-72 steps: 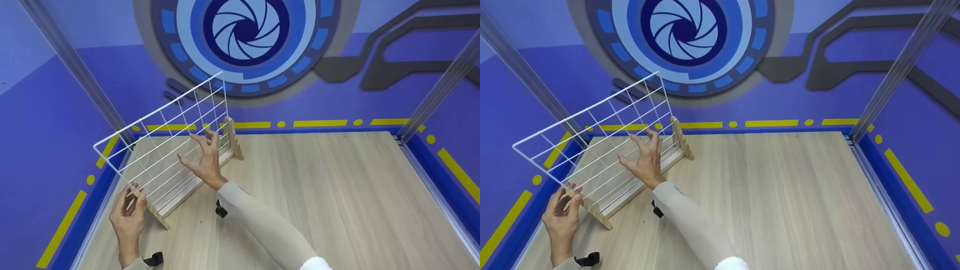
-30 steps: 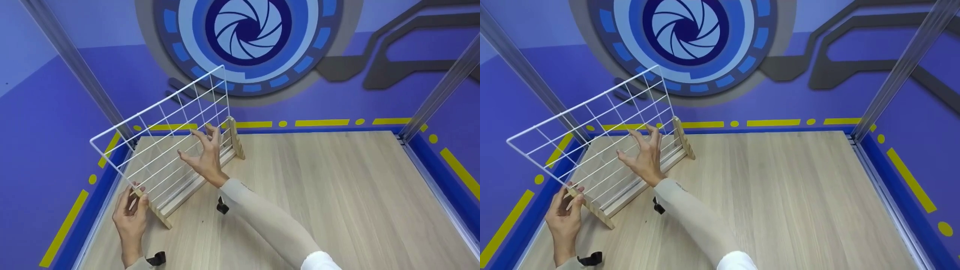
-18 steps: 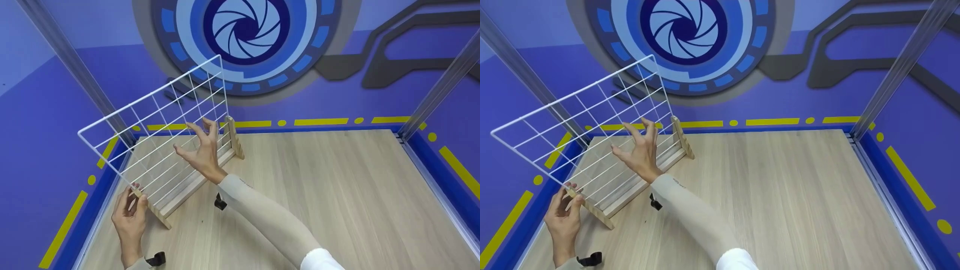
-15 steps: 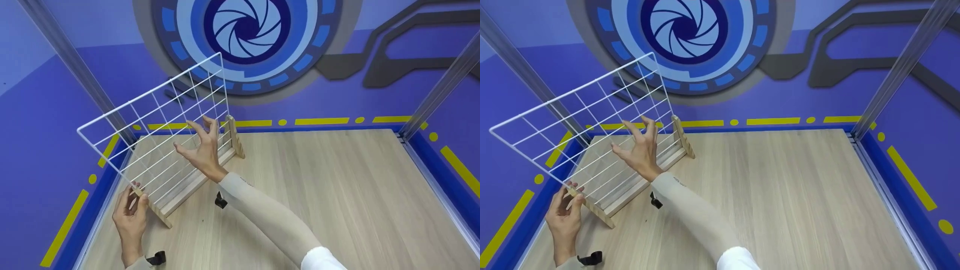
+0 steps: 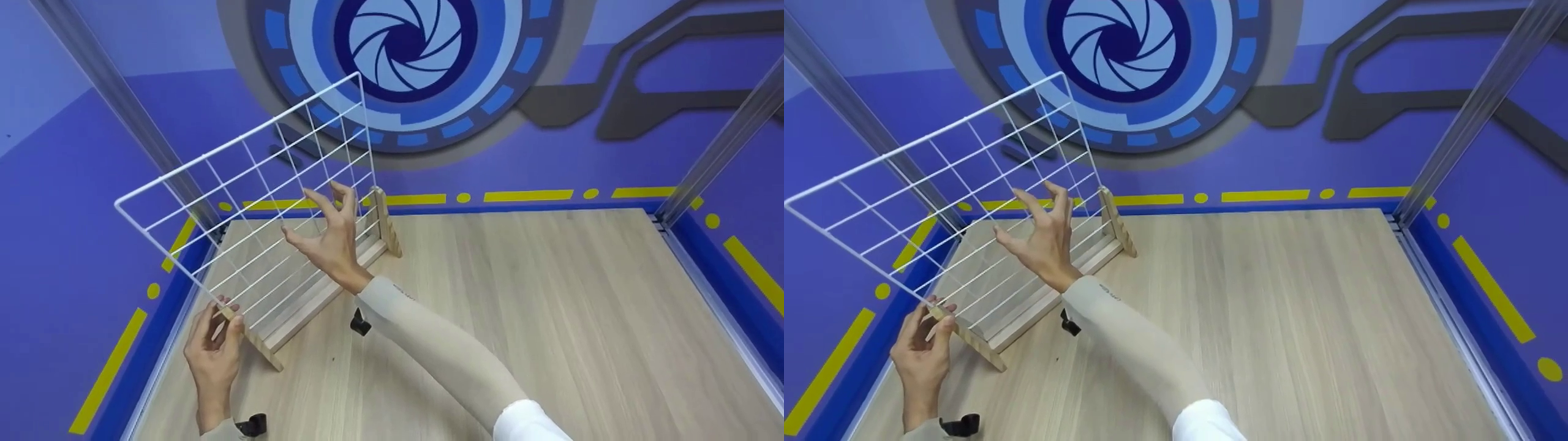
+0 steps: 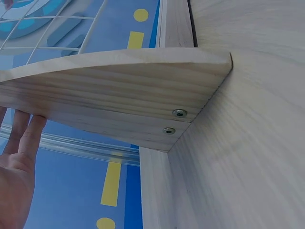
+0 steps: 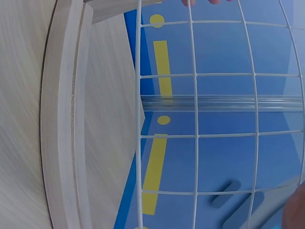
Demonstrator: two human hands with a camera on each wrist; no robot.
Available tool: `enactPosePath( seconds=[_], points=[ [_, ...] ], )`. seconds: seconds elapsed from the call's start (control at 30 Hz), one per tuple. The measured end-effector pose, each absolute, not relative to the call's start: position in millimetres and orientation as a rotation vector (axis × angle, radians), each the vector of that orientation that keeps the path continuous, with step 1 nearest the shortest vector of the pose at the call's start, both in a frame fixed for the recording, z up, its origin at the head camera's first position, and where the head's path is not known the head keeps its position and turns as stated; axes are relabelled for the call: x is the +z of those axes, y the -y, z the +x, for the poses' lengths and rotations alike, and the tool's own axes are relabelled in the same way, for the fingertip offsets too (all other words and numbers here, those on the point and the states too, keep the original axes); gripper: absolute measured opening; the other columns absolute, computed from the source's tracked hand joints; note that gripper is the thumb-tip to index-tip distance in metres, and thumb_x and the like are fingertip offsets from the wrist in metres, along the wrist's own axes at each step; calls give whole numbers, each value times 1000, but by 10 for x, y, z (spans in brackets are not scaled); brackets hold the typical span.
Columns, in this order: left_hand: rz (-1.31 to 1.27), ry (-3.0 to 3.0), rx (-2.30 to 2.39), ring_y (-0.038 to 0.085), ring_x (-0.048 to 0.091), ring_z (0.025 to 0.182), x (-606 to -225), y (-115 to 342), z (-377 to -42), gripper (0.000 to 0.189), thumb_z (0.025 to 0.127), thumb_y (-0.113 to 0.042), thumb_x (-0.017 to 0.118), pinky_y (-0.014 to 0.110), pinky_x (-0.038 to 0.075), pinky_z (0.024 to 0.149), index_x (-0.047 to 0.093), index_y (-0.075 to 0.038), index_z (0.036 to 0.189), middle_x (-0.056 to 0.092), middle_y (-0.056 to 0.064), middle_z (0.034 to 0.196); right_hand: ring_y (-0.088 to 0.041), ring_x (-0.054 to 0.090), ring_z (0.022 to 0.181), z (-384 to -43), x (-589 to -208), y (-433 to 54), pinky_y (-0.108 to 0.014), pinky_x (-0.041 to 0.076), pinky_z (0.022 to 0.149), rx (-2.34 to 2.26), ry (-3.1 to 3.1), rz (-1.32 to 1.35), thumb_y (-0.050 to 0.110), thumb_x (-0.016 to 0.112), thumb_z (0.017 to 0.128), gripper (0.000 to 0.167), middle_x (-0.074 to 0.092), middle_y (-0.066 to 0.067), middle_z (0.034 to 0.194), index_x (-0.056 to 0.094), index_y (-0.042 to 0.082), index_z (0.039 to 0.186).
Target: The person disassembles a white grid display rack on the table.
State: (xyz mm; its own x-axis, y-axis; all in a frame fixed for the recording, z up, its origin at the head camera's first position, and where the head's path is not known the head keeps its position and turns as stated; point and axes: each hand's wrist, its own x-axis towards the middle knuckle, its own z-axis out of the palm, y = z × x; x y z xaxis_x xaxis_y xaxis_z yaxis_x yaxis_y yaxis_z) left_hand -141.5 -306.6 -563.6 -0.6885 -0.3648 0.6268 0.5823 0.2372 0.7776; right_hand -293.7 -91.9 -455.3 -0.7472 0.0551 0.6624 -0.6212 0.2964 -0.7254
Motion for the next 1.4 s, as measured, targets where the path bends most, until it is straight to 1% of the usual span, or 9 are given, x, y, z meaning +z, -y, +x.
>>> enactPosePath(
  seconds=[0.13, 0.23, 0.47, 0.6, 0.77, 0.83, 0.97, 1.17, 1.4],
  points=[
    [-202, 1763, -1544, 18, 74, 114, -5604, 3039, -1406, 53, 89, 28, 64, 21, 60, 99, 58, 17, 140, 72, 7, 123, -24, 44, 141, -2947, -4505, 921, -36, 45, 120, 1492, 1978, 494, 32, 97, 75, 66, 44, -11, 151, 74, 19, 135],
    [-170, 1794, -1512, 14, 73, 115, -5596, 3042, -1393, 53, 89, 28, 63, 20, 60, 100, 58, 17, 141, 71, 6, 124, -24, 44, 140, -2962, -4456, 926, -35, 44, 120, 1484, 1966, 501, 33, 97, 74, 67, 44, -12, 150, 74, 19, 135],
    [-109, 1807, -1527, 17, 72, 117, -5619, 3071, -1357, 53, 89, 27, 65, 20, 60, 99, 57, 17, 141, 68, 15, 127, -25, 45, 139, -2986, -4365, 941, -35, 44, 119, 1507, 1953, 501, 34, 97, 74, 67, 45, -15, 151, 74, 18, 135],
    [-119, 1820, -1524, 15, 72, 119, -5614, 3065, -1335, 52, 91, 24, 65, 19, 60, 99, 57, 15, 142, 68, 16, 128, -24, 45, 139, -2980, -4345, 940, -37, 45, 118, 1521, 1974, 490, 34, 97, 74, 67, 44, -14, 151, 74, 18, 135],
    [-128, 1834, -1520, 18, 71, 120, -5605, 3054, -1330, 52, 93, 21, 66, 20, 60, 101, 58, 12, 144, 66, 23, 129, -23, 44, 140, -2977, -4316, 935, -37, 45, 118, 1538, 1992, 470, 34, 96, 75, 67, 43, -12, 153, 73, 18, 136],
    [-125, 1839, -1521, 19, 72, 120, -5604, 3053, -1333, 52, 93, 21, 66, 20, 60, 101, 58, 11, 144, 66, 22, 130, -23, 44, 141, -2976, -4302, 936, -36, 45, 117, 1540, 1993, 462, 34, 96, 75, 67, 43, -12, 153, 73, 18, 136],
    [-151, 1795, -1548, 16, 72, 118, -5614, 3055, -1349, 52, 92, 23, 65, 20, 60, 100, 58, 14, 143, 69, 12, 129, -24, 44, 140, -2966, -4254, 946, -36, 45, 117, 1517, 1980, 471, 34, 96, 75, 67, 44, -14, 152, 73, 18, 136],
    [-176, 1733, -1580, 15, 72, 117, -5582, 3028, -1370, 51, 91, 26, 63, 20, 60, 100, 55, 19, 141, 69, 19, 127, -25, 43, 142, -2944, -4136, 969, -37, 45, 118, 1452, 1969, 530, 35, 95, 77, 67, 43, -16, 153, 72, 19, 137],
    [-188, 1720, -1563, 13, 73, 115, -5576, 2996, -1395, 51, 89, 29, 62, 19, 60, 98, 55, 21, 139, 72, 11, 125, -27, 43, 143, -2945, -4089, 968, -36, 44, 119, 1438, 1972, 535, 33, 95, 77, 66, 42, -16, 154, 72, 18, 137]
  ],
)
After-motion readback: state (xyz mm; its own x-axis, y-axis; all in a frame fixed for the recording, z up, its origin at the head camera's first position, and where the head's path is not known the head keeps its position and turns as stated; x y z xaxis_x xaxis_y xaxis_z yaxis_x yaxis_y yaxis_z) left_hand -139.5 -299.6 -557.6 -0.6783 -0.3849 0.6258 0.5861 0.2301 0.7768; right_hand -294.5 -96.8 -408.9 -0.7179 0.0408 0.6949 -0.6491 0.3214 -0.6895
